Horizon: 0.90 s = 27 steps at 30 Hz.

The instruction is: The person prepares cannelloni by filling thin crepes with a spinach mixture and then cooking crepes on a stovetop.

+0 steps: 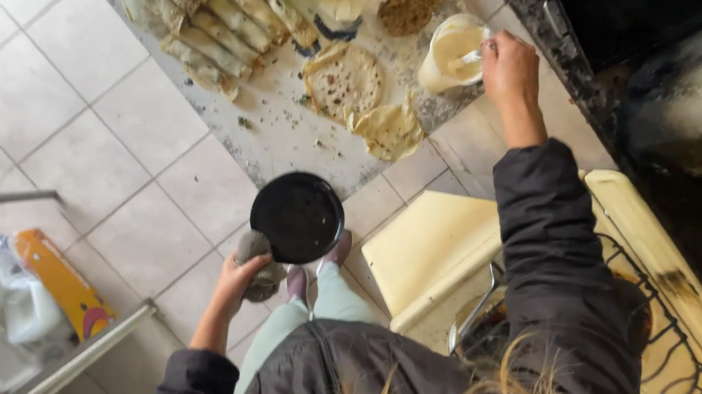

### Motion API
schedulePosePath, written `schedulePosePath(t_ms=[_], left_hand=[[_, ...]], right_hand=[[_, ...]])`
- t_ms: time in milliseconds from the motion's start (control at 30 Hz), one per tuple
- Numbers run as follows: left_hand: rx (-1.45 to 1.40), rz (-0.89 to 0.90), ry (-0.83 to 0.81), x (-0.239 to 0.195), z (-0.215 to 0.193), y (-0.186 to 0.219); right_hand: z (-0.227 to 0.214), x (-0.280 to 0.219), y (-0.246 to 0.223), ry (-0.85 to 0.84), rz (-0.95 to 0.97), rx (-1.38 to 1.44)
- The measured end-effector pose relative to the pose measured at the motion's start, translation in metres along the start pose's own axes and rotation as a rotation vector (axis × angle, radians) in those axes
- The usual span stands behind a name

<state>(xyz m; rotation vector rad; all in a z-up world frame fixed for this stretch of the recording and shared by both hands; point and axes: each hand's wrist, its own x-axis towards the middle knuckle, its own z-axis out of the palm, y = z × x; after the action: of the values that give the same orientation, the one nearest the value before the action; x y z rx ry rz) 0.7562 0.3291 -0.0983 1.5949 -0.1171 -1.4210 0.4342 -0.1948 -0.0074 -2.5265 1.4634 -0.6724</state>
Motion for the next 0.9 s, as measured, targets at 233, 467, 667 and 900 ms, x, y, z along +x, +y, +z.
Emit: schedulePosePath(t_ms=[233,467,667,900], left_hand=[[0.041,0.014,0.028,0.017,0.006,0.002],[0.06,0.07,0.05,0.007,0.005,-0.012],[0.043,0.067,0.065,0.008,0.005,-0.014],[0.06,0.072,0.058,0.018,0.002,-0.01]], right_hand=[[-0.01,0.006,-0.005,0.157,-0.036,0.051],[0.008,0.01,0.011,-0.012,-0.015,-0.121],[-0.009,0.009,-0.003,-0.168,-0.056,-0.038],[-0.001,0.012,0.01,-0.129,0.014,-0.063]])
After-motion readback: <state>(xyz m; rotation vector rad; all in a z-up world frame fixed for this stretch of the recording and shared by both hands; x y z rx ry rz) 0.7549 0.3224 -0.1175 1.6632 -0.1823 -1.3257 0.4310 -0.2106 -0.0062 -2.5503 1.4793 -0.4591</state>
